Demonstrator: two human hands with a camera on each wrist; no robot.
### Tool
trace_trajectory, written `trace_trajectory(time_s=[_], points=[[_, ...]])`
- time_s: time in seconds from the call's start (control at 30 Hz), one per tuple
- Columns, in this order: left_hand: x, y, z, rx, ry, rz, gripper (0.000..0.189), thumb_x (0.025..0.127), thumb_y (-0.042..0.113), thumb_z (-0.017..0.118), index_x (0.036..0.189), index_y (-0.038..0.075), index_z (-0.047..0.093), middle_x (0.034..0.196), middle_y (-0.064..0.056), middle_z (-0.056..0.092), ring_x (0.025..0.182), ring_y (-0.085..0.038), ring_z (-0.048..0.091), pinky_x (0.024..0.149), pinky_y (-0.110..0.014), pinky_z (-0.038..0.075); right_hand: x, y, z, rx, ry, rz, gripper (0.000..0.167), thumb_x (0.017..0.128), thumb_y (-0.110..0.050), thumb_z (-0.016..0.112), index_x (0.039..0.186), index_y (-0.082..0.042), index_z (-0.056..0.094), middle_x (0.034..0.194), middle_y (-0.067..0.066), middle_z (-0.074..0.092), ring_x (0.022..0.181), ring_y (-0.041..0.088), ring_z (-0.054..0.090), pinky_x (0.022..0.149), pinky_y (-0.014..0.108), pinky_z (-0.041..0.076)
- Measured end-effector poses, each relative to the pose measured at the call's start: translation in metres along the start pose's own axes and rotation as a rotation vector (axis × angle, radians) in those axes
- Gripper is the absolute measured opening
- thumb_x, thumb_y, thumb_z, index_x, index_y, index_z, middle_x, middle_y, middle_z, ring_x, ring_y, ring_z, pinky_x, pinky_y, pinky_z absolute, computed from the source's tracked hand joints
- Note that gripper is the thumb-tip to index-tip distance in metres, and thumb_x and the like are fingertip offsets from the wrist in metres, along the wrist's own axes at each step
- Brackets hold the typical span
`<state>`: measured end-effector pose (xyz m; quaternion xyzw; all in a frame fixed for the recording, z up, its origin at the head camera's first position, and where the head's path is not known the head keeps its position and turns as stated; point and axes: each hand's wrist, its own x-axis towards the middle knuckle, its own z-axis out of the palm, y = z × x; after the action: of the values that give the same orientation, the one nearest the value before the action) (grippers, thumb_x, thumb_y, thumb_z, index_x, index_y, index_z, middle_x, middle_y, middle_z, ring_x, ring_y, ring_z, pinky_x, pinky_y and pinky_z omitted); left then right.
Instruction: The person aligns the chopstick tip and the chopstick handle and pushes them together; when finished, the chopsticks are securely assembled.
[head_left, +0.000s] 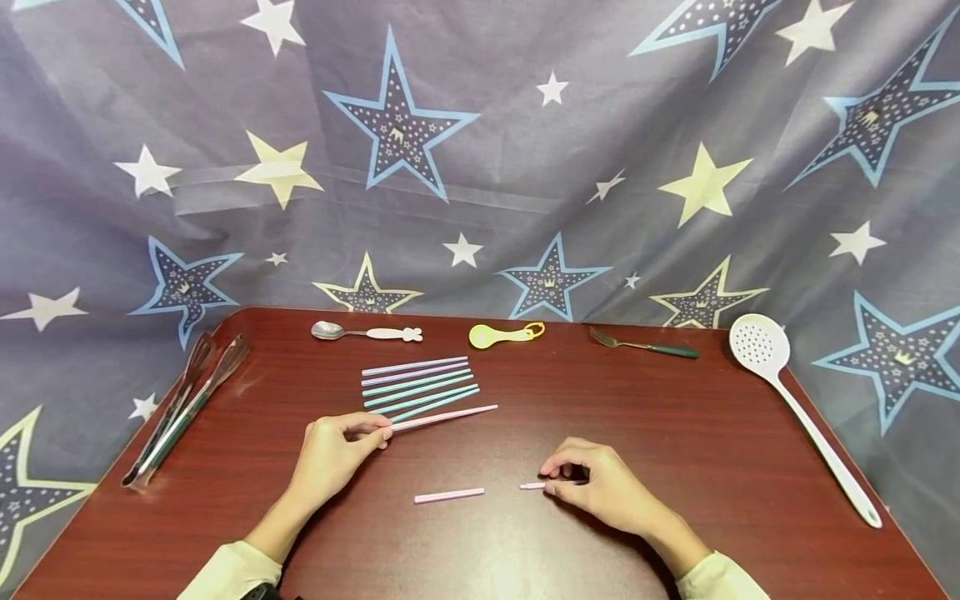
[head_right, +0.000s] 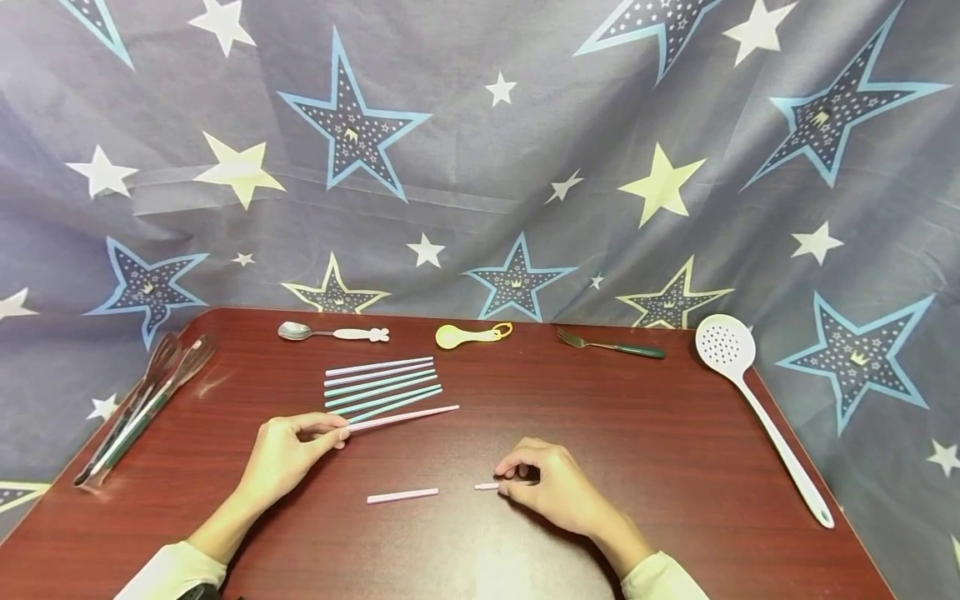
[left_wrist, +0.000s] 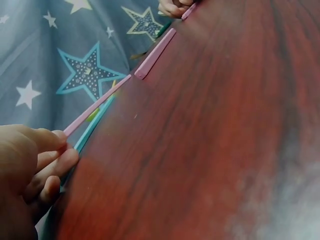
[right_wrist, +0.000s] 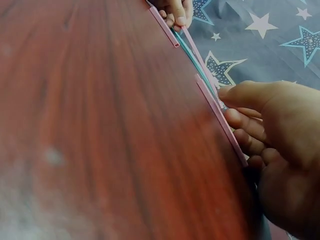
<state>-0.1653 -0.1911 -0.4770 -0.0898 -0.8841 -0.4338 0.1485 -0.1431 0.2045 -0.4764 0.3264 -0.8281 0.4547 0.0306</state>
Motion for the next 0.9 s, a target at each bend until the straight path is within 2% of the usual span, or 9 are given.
trace_trajectory(time_s=[0.13, 0.3, 0.57, 0.9], points=[[-0.002, -0.002, -0.003, 0.068, 0.053, 0.05, 0.011, 0.081, 0.013, 0.088, 0.087, 0.021, 0.082, 0.078, 0.009, 0.079, 0.065, 0.01, 0.066, 0.06, -0.011, 0.05, 0.0, -0.002, 0.0, -0.007, -0.006, -0.025, 0.018, 0.084, -0.005, 0.084, 0.096, -0.016, 0.076, 0.087, -0.004, 0.07, 0.077, 0.013, 0.062, 0.068, 0.023, 0.053], [-0.004, -0.005, -0.005, 0.147, 0.105, 0.097, 0.015, 0.077, 0.014, 0.091, 0.083, 0.024, 0.082, 0.076, 0.011, 0.077, 0.061, 0.006, 0.058, 0.058, -0.011, 0.044, 0.0, -0.004, 0.0, -0.013, -0.012, -0.014, 0.018, 0.083, -0.005, 0.085, 0.095, -0.016, 0.076, 0.087, -0.002, 0.069, 0.077, 0.014, 0.062, 0.068, 0.023, 0.053], [-0.005, -0.01, -0.005, 0.137, 0.103, 0.161, 0.018, 0.074, 0.008, 0.092, 0.08, 0.022, 0.081, 0.073, 0.014, 0.069, 0.059, 0.005, 0.05, 0.055, -0.013, 0.038, 0.0, -0.002, 0.005, -0.053, -0.015, 0.021, 0.018, 0.084, -0.007, 0.085, 0.092, -0.02, 0.078, 0.087, -0.008, 0.068, 0.081, 0.009, 0.062, 0.07, 0.021, 0.053], [-0.002, -0.011, -0.005, 0.169, 0.079, 0.152, 0.015, 0.075, 0.011, 0.091, 0.078, 0.021, 0.082, 0.067, 0.015, 0.06, 0.058, 0.004, 0.044, 0.054, -0.014, 0.034, 0.001, -0.003, 0.005, -0.078, -0.005, 0.03, 0.02, 0.083, -0.005, 0.084, 0.088, -0.023, 0.079, 0.085, -0.014, 0.067, 0.08, 0.009, 0.06, 0.069, 0.022, 0.05]])
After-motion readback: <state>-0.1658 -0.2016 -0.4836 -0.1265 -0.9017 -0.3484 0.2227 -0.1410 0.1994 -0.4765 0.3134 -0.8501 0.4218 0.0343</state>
